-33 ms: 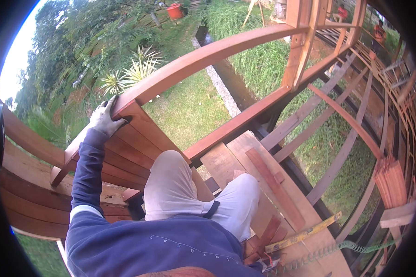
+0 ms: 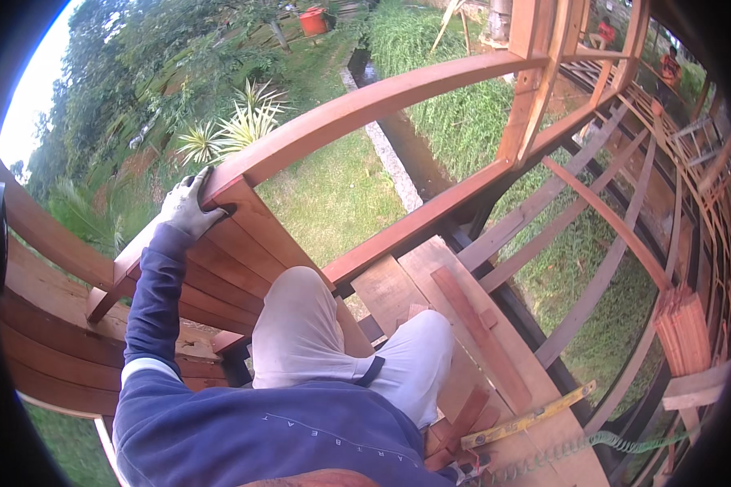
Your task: The person installs wooden planks onto a curved wooden deck structure. They position each plank, align it with the existing framework, and secure it using a pneumatic nail gun. The process involves repetitive placement and fastening of individual planks to form the deck surface.
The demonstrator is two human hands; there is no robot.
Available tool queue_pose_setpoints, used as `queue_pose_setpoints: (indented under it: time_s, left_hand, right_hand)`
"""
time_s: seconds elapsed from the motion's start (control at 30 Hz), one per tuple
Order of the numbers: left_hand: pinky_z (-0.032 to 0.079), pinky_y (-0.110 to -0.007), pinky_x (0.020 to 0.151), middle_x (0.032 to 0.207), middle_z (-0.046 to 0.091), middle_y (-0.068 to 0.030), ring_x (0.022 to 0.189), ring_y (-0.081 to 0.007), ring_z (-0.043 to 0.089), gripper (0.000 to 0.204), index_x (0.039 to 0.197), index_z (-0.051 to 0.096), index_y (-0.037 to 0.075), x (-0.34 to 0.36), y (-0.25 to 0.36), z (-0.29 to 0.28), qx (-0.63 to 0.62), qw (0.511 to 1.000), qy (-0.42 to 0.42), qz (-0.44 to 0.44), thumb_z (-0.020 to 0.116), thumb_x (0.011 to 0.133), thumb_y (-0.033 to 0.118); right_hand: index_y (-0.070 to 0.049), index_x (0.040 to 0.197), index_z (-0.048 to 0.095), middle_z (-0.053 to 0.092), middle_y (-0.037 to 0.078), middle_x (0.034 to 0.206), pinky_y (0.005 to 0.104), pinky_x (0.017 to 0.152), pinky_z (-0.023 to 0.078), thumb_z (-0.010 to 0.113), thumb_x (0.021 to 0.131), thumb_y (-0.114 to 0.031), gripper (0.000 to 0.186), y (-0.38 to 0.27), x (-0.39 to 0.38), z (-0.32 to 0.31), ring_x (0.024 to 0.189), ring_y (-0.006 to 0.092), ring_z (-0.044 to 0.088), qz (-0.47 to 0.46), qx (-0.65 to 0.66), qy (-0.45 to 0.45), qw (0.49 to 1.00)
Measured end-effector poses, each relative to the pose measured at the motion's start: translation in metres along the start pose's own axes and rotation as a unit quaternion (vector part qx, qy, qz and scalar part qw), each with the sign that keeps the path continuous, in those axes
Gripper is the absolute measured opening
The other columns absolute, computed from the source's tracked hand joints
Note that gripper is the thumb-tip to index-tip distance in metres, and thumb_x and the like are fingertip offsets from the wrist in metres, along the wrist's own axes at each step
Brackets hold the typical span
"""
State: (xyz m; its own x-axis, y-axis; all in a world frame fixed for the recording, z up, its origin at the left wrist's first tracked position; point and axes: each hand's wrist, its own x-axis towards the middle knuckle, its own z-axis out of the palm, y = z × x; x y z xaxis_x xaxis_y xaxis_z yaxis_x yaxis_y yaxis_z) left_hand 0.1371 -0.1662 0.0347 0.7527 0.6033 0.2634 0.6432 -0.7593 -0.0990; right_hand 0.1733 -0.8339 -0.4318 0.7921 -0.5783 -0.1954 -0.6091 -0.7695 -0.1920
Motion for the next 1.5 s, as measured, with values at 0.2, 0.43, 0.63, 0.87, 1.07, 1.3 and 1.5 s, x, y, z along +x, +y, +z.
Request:
queue_pose_setpoints:
  time_s: [0.2, 0.43, 0.63, 0.87, 1.07, 1.3, 1.5]
  left_hand:
    - [0.043, -0.045, 0.098, 0.123, 0.055, -0.021, 0.112, -0.0377, 0.054, 0.093, 0.14, 0.041, 0.009, -0.009, -0.007, -0.005, 0.028, 1.0, 0.009, -0.001, 0.072, 0.069, 0.058]
    - [0.042, -0.044, 0.099, 0.124, 0.055, -0.0218, 0.112, -0.0378, 0.054, 0.091, 0.14, 0.042, 0.009, -0.013, -0.009, -0.001, 0.023, 1.0, 0.014, -0.006, 0.072, 0.069, 0.056]
    - [0.039, -0.045, 0.102, 0.13, 0.05, -0.022, 0.119, -0.0386, 0.049, 0.091, 0.144, 0.036, 0.01, -0.01, -0.013, -0.008, 0.023, 0.999, -0.034, -0.012, 0.071, 0.072, 0.055]
    - [0.04, -0.043, 0.101, 0.128, 0.052, -0.0216, 0.119, -0.0366, 0.05, 0.089, 0.141, 0.039, 0.006, -0.013, -0.02, -0.006, 0.0, 1.0, -0.007, 0.004, 0.071, 0.072, 0.053]
    - [0.04, -0.043, 0.102, 0.127, 0.052, -0.0218, 0.12, -0.0366, 0.05, 0.088, 0.14, 0.041, 0.006, -0.016, -0.019, -0.012, -0.015, 1.0, -0.022, -0.002, 0.069, 0.073, 0.056]
    - [0.039, -0.043, 0.102, 0.126, 0.053, -0.0218, 0.12, -0.0371, 0.049, 0.092, 0.139, 0.042, 0.006, -0.013, -0.022, -0.003, -0.026, 0.999, 0.012, 0.02, 0.07, 0.07, 0.059]
    - [0.038, -0.044, 0.103, 0.127, 0.052, -0.0221, 0.121, -0.037, 0.049, 0.091, 0.139, 0.043, 0.006, -0.016, -0.029, -0.003, -0.009, 1.0, 0.017, 0.013, 0.071, 0.07, 0.057]
  right_hand:
    - [0.002, 0.121, 0.048, 0.061, 0.022, 0.105, 0.0442, 0.079, 0.053, 0.075, 0.074, -0.033, 0.065, -0.044, 0.001, -0.046, 0.095, 0.0357, 0.064, -0.08, 0.013, 0.0, 0.997]
    - [0.004, 0.126, 0.042, 0.058, 0.022, 0.106, 0.0449, 0.079, 0.053, 0.077, 0.072, -0.031, 0.073, -0.086, -0.033, -0.125, 0.096, 0.0365, 0.063, -0.195, 0.067, 0.021, 0.978]
    - [0.005, 0.13, 0.038, 0.056, 0.023, 0.107, 0.0455, 0.079, 0.052, 0.079, 0.071, -0.03, 0.08, -0.167, -0.089, -0.169, 0.097, 0.0372, 0.062, -0.397, 0.141, -0.022, 0.907]
    - [0.004, 0.119, 0.047, 0.057, 0.014, 0.1, 0.0386, 0.071, 0.053, 0.081, 0.067, -0.019, 0.067, -0.308, -0.145, -0.172, 0.084, 0.0284, 0.063, -0.731, 0.283, -0.068, 0.617]
    - [0.002, 0.116, 0.054, 0.065, 0.014, 0.084, 0.0365, 0.066, 0.055, 0.079, 0.065, -0.011, 0.058, -0.349, -0.193, -0.17, 0.071, 0.0285, 0.067, -0.77, 0.32, -0.023, 0.552]
    - [0.005, 0.127, 0.047, 0.067, 0.02, 0.096, 0.0385, 0.072, 0.056, 0.077, 0.065, -0.008, 0.07, -0.39, -0.232, -0.168, 0.082, 0.0321, 0.07, -0.784, 0.35, -0.162, 0.486]
    - [0.005, 0.127, 0.047, 0.067, 0.02, 0.095, 0.038, 0.073, 0.056, 0.076, 0.065, -0.005, 0.069, -0.424, -0.271, -0.193, 0.083, 0.0318, 0.07, -0.762, 0.416, -0.216, 0.446]
